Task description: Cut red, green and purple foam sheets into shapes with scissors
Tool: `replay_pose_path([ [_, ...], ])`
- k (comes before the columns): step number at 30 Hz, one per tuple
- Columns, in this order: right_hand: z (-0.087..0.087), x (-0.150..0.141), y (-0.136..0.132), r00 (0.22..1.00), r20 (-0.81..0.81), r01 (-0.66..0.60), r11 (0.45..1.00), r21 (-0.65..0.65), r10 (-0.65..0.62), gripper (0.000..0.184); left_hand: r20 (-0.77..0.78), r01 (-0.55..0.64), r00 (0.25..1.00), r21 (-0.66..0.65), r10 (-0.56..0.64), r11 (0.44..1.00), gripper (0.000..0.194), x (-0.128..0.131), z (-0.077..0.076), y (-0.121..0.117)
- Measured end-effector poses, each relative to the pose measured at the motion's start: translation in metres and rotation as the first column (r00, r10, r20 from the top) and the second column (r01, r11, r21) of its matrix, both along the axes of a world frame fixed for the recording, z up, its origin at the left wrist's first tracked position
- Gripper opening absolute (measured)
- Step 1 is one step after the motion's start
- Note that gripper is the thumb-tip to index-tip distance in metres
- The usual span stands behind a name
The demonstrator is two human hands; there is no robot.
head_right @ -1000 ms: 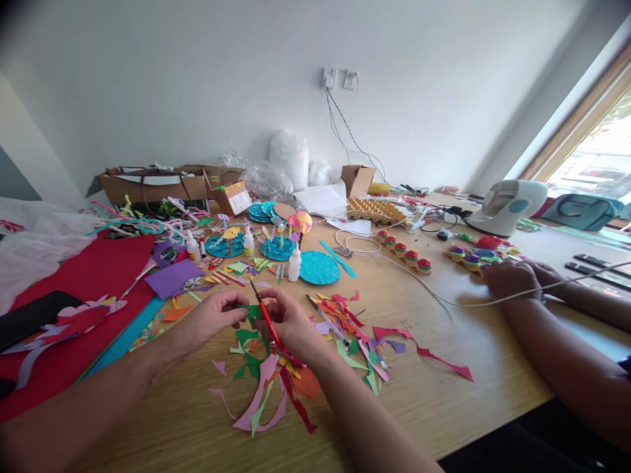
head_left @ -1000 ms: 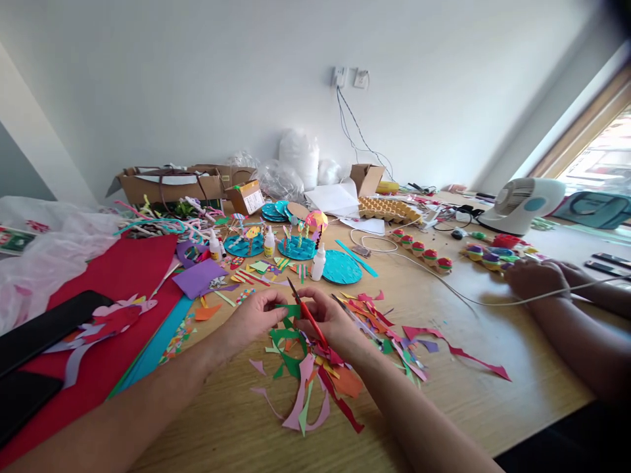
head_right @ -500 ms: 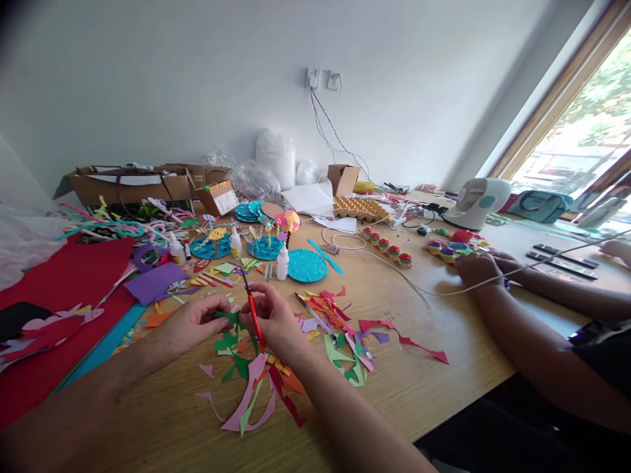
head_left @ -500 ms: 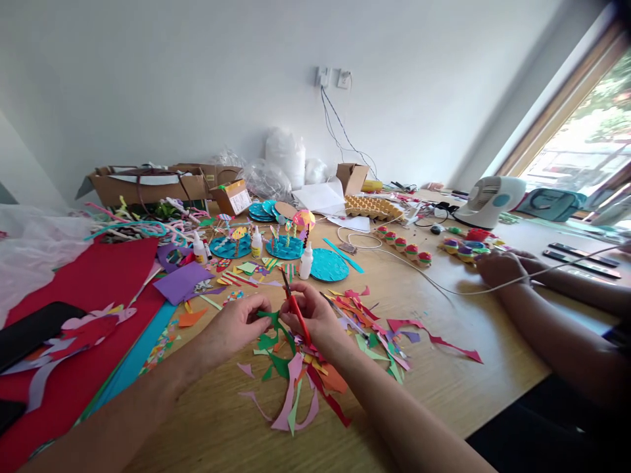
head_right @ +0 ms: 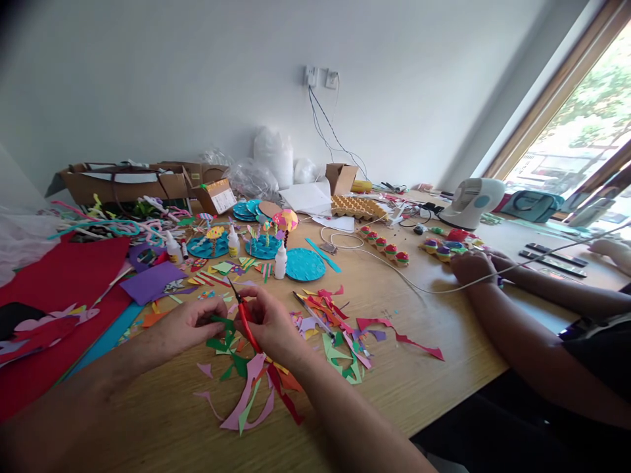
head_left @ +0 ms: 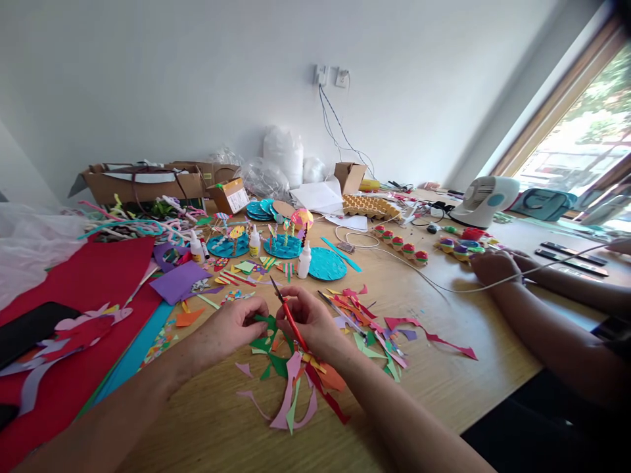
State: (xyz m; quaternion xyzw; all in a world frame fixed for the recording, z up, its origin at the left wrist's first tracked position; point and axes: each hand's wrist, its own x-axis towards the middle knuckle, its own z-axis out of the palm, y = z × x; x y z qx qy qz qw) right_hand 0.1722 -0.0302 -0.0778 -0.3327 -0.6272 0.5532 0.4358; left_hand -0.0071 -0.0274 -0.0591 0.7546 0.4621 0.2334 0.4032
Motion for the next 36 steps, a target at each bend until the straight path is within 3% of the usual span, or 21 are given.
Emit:
replay_pose_path([
  [7,0.003,-0.007,0.0,0.985,-0.116,0.123,0.992,-0.028,-0.125,0.039,0.25,-0.034,0.966,-0.111,0.061,0.993,0.015,0.006,0.01,-0.002],
  [13,0.004,-0.008,0.003,0.983,-0.13,0.125,0.992,-0.02,-0.127,0.042,0.357,-0.097,0.922,-0.159,0.149,0.983,0.015,0.014,0.01,-0.006],
  [15,0.006,-0.002,0.005,0.991,-0.014,0.132,0.991,0.026,-0.132,0.039,0.371,-0.123,0.913,-0.145,0.169,0.982,0.015,0.009,0.012,-0.006],
  [17,0.007,0.007,0.007,0.958,0.237,0.136,0.984,0.115,-0.16,0.033,0.381,-0.142,0.904,-0.157,0.192,0.977,0.014,0.003,0.014,-0.006],
  [20,0.004,0.016,0.006,0.733,0.646,0.104,0.973,0.206,-0.215,0.03,0.378,-0.177,0.891,-0.223,0.253,0.959,0.014,-0.005,0.018,-0.009],
  [22,-0.002,0.017,0.004,0.659,0.729,0.05,0.977,0.208,-0.188,0.026,0.364,-0.2,0.887,-0.252,0.284,0.947,0.015,-0.007,0.02,-0.011],
  [25,-0.009,0.013,0.003,0.737,0.665,0.025,0.989,0.148,-0.118,0.022,0.343,-0.217,0.89,-0.259,0.3,0.941,0.015,-0.008,0.021,-0.016],
  [30,0.004,0.013,0.007,0.94,0.316,0.164,0.983,-0.086,-0.129,0.033,0.31,-0.227,0.898,-0.278,0.311,0.933,0.015,-0.008,0.023,-0.022],
  [33,0.013,0.022,0.005,0.965,0.209,0.187,0.973,-0.137,-0.156,0.037,0.294,-0.232,0.902,-0.284,0.315,0.93,0.017,-0.008,0.022,-0.024],
  [36,0.013,0.038,0.002,0.94,0.294,0.208,0.974,-0.088,-0.174,0.035,0.295,-0.234,0.897,-0.314,0.329,0.92,0.019,-0.007,0.021,-0.026],
])
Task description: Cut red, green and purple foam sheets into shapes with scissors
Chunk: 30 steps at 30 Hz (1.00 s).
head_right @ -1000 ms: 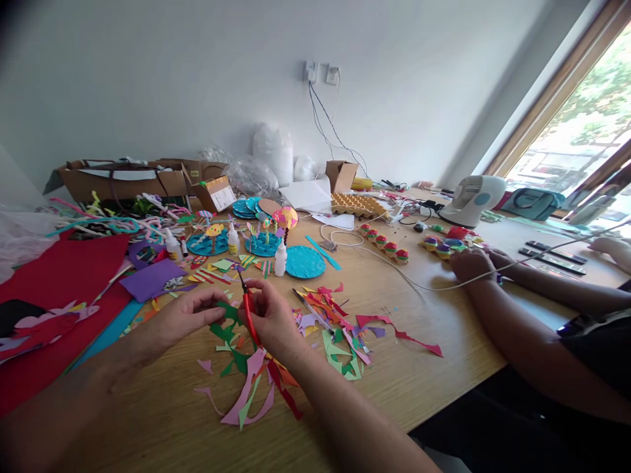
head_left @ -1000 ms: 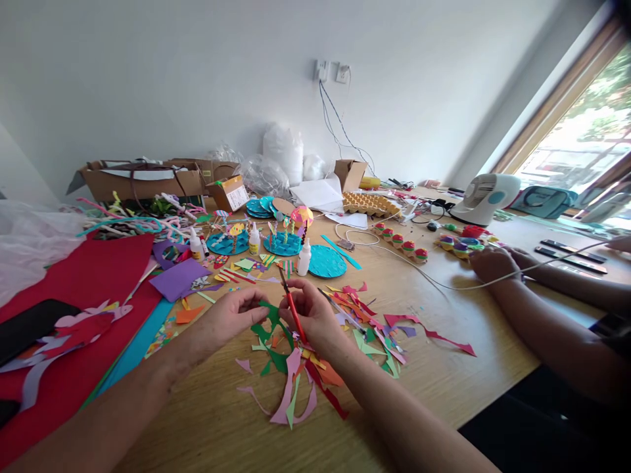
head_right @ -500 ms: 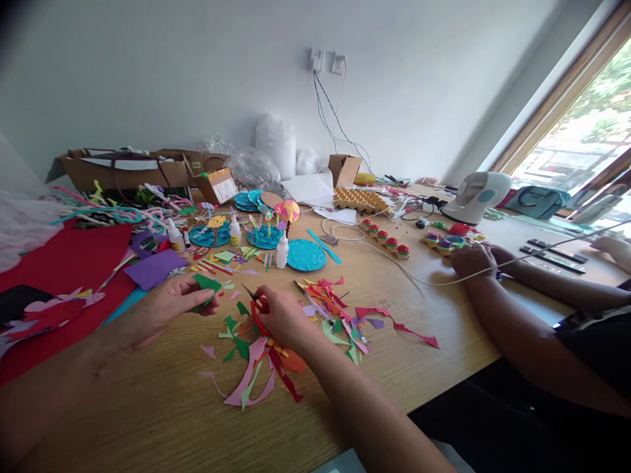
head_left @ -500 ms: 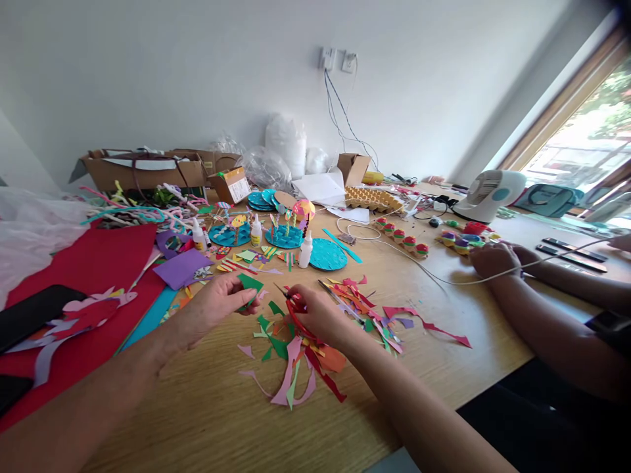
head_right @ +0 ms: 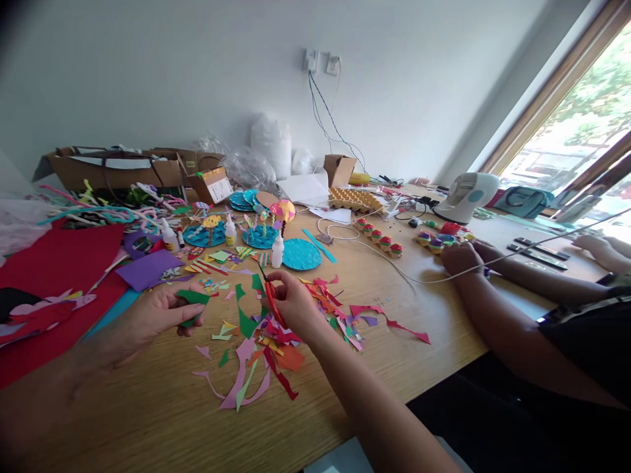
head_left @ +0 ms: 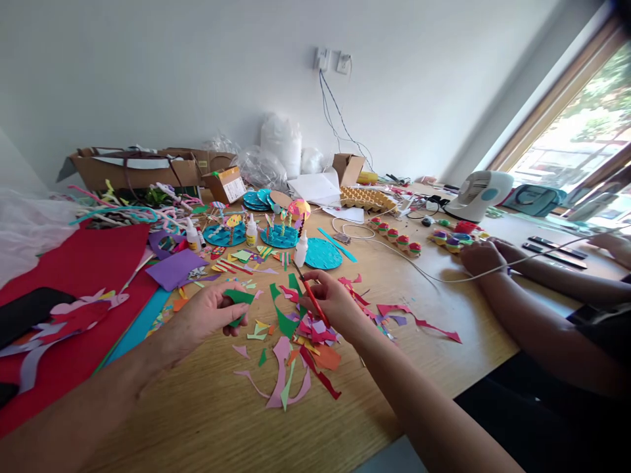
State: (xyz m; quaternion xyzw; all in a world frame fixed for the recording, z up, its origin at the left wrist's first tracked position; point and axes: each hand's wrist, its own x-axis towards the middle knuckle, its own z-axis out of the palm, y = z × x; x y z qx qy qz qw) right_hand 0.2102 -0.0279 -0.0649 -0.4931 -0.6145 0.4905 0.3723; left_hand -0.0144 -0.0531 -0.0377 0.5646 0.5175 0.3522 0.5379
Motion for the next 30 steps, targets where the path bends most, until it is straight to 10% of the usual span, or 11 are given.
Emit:
replay_pose_path([
  [6,-0.002,0.032,-0.012,0.831,0.514,0.037,0.944,0.328,-0.211,0.024,0.028,0.006,1.0,-0.049,-0.005,0.999,0.021,0.001,0.001,-0.003],
  [15,0.03,-0.007,-0.053,0.8,0.592,-0.11,0.947,0.301,-0.095,0.028,0.018,-0.036,0.999,0.035,0.035,0.999,0.021,-0.005,0.005,-0.009],
  [30,0.043,-0.033,-0.045,0.716,0.685,-0.39,0.891,0.233,0.134,0.032,-0.028,-0.054,0.998,0.048,0.056,0.997,0.018,-0.02,0.009,-0.018],
])
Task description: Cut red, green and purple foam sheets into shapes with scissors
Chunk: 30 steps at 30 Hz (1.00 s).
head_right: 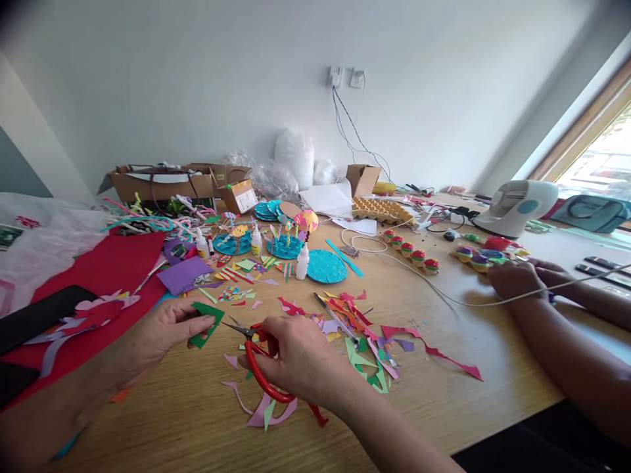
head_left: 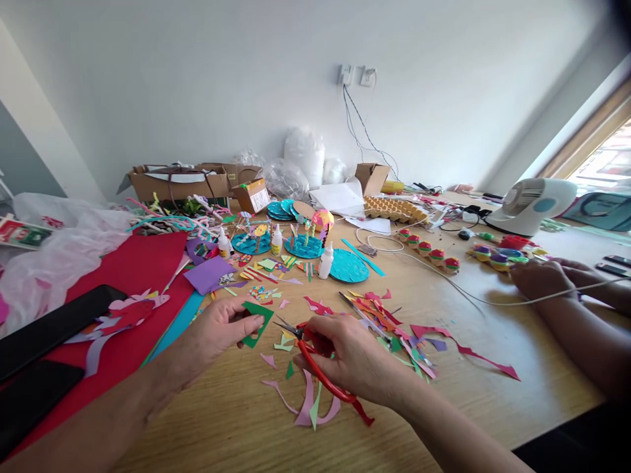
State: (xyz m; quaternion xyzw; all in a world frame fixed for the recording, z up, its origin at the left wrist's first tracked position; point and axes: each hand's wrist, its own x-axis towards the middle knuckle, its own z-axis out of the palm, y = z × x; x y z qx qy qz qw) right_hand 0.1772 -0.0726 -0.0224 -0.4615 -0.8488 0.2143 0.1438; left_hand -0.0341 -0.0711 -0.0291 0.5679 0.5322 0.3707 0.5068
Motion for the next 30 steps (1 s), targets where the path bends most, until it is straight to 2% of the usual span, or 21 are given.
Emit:
replay_pose_path([
  [16,0.001,-0.011,0.005,0.998,-0.03,-0.064,0.998,0.001,0.064,0.029,-0.006,0.084,0.996,-0.039,-0.084,0.996,0.018,-0.004,-0.001,-0.004],
  [30,0.003,-0.016,0.004,0.997,0.001,-0.071,0.997,0.008,0.071,0.028,0.068,0.116,0.991,-0.033,-0.114,0.993,0.017,-0.006,-0.003,-0.006],
])
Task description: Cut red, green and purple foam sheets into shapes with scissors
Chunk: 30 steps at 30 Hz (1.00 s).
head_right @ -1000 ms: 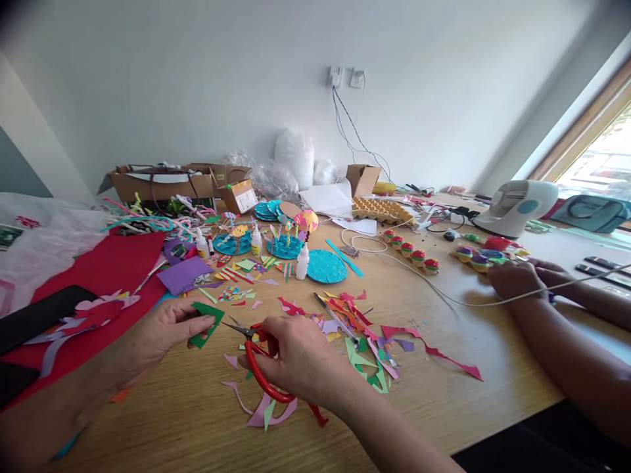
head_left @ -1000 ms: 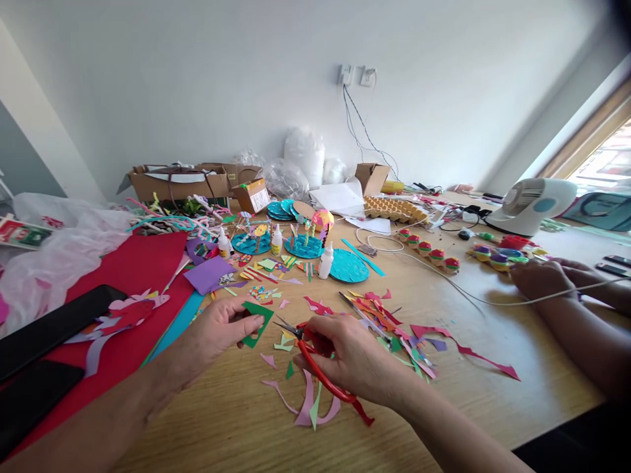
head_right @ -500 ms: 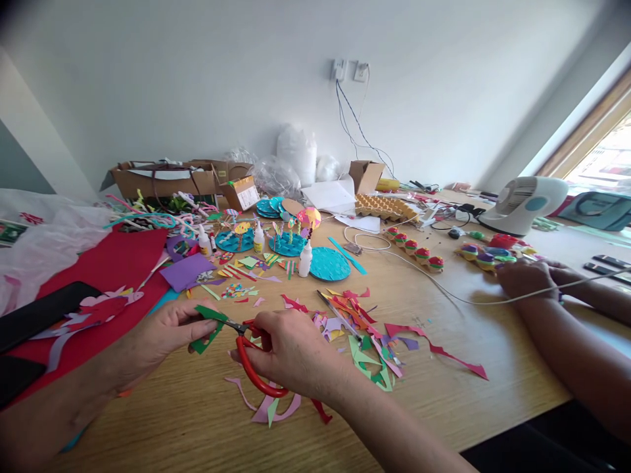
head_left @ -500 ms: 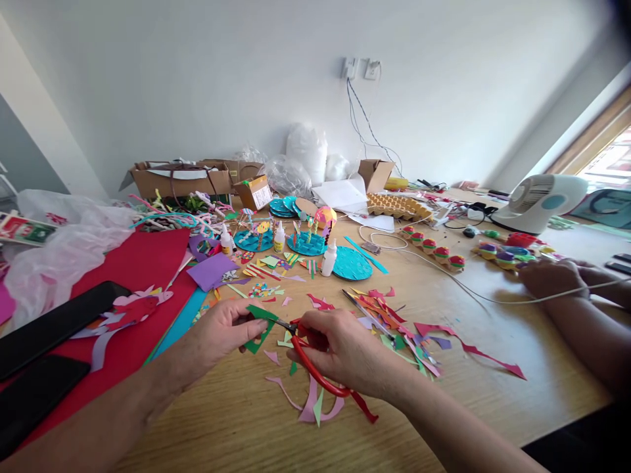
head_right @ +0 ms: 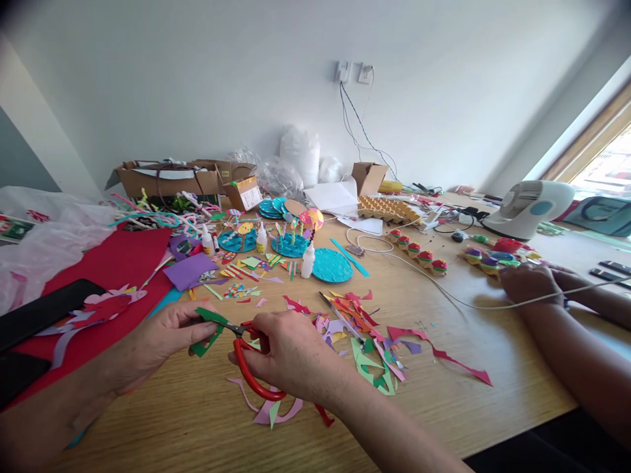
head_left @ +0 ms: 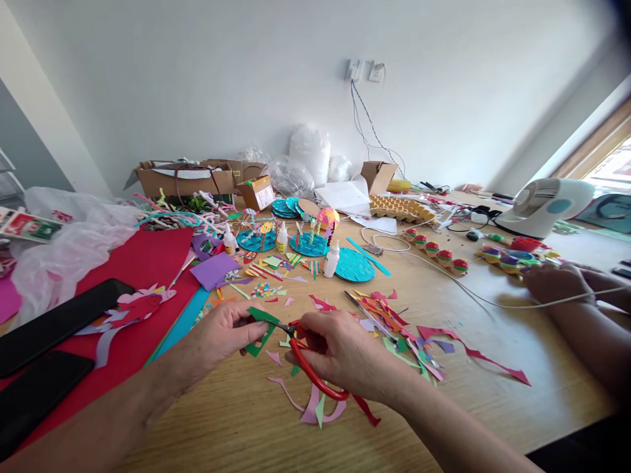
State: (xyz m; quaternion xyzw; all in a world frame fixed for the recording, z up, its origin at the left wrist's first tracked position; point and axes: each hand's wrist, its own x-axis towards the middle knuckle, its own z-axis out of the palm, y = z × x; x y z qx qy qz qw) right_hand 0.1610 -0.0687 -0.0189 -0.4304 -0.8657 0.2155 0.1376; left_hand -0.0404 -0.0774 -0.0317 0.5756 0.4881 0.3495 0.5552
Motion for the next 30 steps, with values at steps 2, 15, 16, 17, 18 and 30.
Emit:
replay_pose_path([
  [2,0.0,0.0,0.0,1.0,0.006,-0.002,1.0,-0.001,0.002,0.028,0.0,0.002,1.0,-0.01,-0.002,1.0,0.017,0.0,-0.001,0.0],
  [15,-0.005,-0.003,0.002,1.0,0.005,-0.028,0.999,-0.017,0.028,0.027,0.035,-0.002,0.999,-0.046,0.003,0.999,0.019,-0.005,-0.005,-0.002],
  [16,-0.006,-0.003,0.002,1.0,0.007,-0.027,1.0,-0.009,0.027,0.028,0.031,-0.005,1.0,-0.052,0.007,0.999,0.019,-0.005,-0.005,-0.003],
  [17,-0.007,-0.004,0.002,1.0,0.01,-0.027,1.0,-0.001,0.027,0.028,0.027,-0.01,1.0,-0.058,0.012,0.998,0.02,-0.006,-0.005,-0.003],
  [18,-0.008,-0.004,0.002,1.0,0.013,-0.027,1.0,0.007,0.027,0.028,0.024,-0.014,1.0,-0.063,0.016,0.998,0.021,-0.006,-0.005,-0.003],
  [30,-0.016,-0.008,0.007,0.998,-0.01,-0.067,0.994,0.085,0.068,0.027,-0.021,-0.019,1.0,-0.036,0.019,0.999,0.022,-0.013,-0.009,-0.004],
])
